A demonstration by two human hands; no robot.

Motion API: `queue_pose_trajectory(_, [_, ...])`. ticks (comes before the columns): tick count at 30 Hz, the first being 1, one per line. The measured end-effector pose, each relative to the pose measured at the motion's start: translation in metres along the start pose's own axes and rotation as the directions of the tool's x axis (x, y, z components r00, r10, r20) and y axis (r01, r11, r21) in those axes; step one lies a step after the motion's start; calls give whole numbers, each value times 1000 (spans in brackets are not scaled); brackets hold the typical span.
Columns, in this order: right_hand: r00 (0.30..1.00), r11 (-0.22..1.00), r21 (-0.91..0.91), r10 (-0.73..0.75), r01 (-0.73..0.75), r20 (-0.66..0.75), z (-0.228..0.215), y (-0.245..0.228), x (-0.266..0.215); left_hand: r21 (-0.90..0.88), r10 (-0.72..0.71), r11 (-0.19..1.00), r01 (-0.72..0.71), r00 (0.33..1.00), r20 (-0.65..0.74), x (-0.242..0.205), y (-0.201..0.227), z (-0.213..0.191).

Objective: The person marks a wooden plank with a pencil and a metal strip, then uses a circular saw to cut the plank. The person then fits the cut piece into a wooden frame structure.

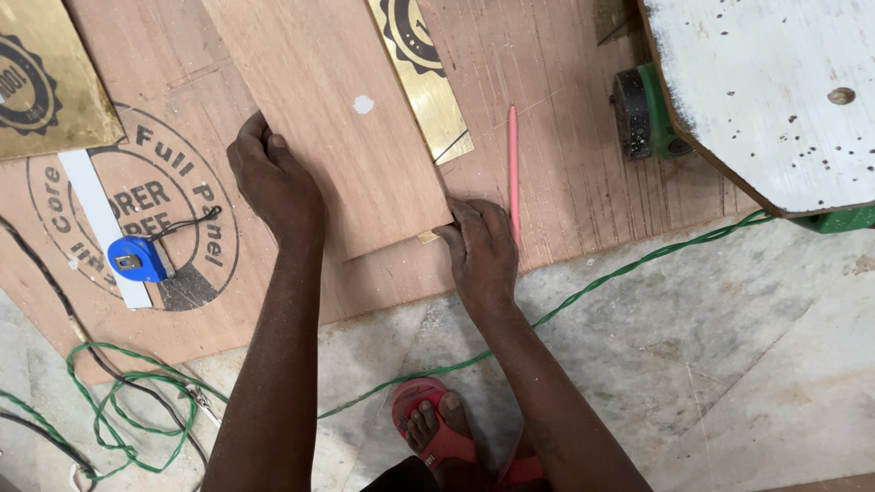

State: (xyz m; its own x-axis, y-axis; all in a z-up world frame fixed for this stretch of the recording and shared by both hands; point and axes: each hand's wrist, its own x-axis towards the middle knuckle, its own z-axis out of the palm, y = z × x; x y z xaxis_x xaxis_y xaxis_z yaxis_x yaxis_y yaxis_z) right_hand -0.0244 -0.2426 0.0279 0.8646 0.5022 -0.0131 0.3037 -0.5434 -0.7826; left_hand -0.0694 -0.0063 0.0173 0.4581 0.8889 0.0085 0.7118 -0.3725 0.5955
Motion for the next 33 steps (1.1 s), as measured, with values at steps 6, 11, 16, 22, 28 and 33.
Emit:
queue_pose_trajectory(6, [999, 999, -5, -42, 42, -8, 0, 3, 2, -34, -5, 999, 5, 1000, -11, -1, -2, -4])
queue_pose_trajectory(11, [998, 998, -12, -63, 63, -4, 0, 4, 2, -96, -78, 993, 75, 996, -37, 1, -3, -2])
queue_pose_trajectory(16, [997, 995, -61, -75, 76, 21, 0, 6, 3, -101, -113, 989, 110, 993, -26, -1, -2, -3])
queue_pose_trajectory(22, [997, 995, -66, -69, 71, 27, -1, 5, 5, -94, -55, 994, 51, 998, -42, -3, -8, -3])
queue_pose_trajectory(28, [996, 995, -54, -84, 85, 12, -2, 5, 6, -110, -47, 993, 42, 998, -41, -3, -10, -2])
queue_pose_trajectory(33, [997, 996, -55, -74, 75, 15, -4, 6, 7, -102, -32, 994, 29, 999, -36, -4, -11, -1])
